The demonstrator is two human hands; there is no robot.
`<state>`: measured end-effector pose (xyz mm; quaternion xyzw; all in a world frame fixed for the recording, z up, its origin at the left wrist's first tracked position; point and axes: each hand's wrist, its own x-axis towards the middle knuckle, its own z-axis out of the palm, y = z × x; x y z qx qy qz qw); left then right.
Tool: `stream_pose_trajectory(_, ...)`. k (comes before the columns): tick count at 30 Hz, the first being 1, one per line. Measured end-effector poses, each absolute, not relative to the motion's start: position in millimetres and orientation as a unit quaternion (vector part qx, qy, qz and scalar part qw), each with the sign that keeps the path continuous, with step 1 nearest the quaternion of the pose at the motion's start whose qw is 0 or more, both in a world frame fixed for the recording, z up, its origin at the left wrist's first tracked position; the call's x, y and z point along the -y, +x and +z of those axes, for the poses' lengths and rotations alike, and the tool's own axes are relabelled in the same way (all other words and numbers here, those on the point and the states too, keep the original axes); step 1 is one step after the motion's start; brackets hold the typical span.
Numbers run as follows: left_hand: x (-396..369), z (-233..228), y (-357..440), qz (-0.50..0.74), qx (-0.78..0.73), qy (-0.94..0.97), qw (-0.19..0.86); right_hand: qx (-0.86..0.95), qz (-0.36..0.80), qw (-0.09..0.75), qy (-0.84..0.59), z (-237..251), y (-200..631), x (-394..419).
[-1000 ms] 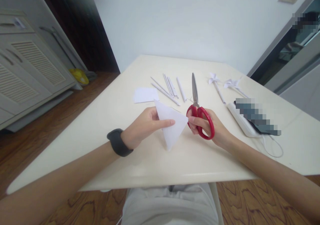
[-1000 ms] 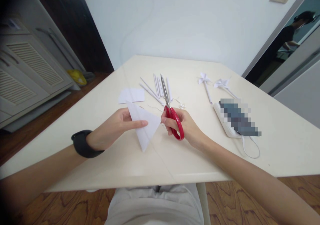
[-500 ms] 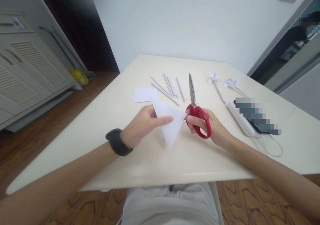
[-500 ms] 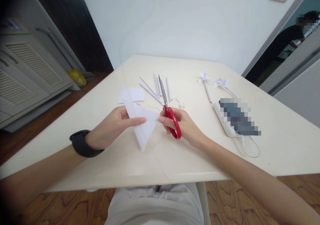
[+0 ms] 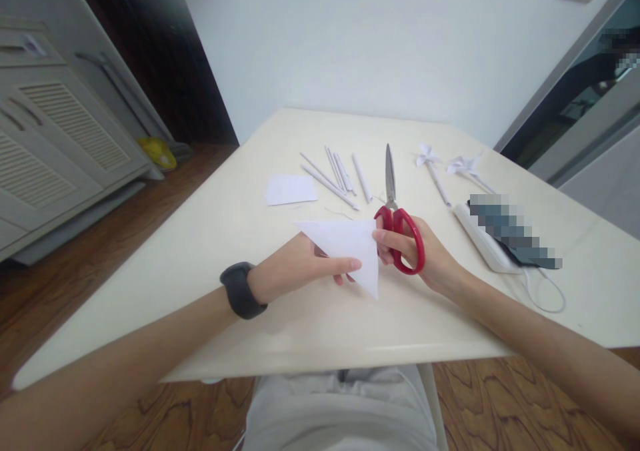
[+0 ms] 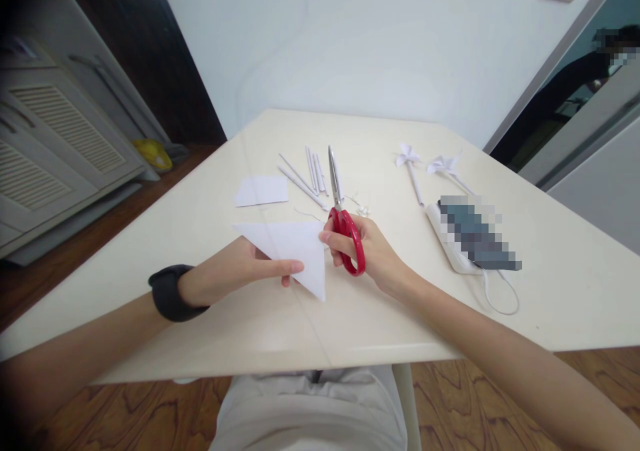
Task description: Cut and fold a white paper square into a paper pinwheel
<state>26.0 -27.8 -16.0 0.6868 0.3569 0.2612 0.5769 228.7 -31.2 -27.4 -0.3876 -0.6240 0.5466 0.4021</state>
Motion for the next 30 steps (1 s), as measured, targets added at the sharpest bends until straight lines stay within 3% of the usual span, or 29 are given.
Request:
stream_pose_trajectory(10,29.8,-13.6,24.7,0.244,-0.370,0.702,0.558,0.619,0.546,0.406,-0.392,-26.0,225.8,33.1)
stream_pose_trajectory(24,26.1,-18.8,25.9,0.374,-0.403,0.673,0.495,0.642,0.571,0.327,-0.393,-30.6,225.4,36.2)
stream_pose_trajectory(30,31.6,-15.0,27.3,0.283,-0.448,0.688,0.496,0.647,0.558,0.339,-0.393,-26.6,224.7,36.1)
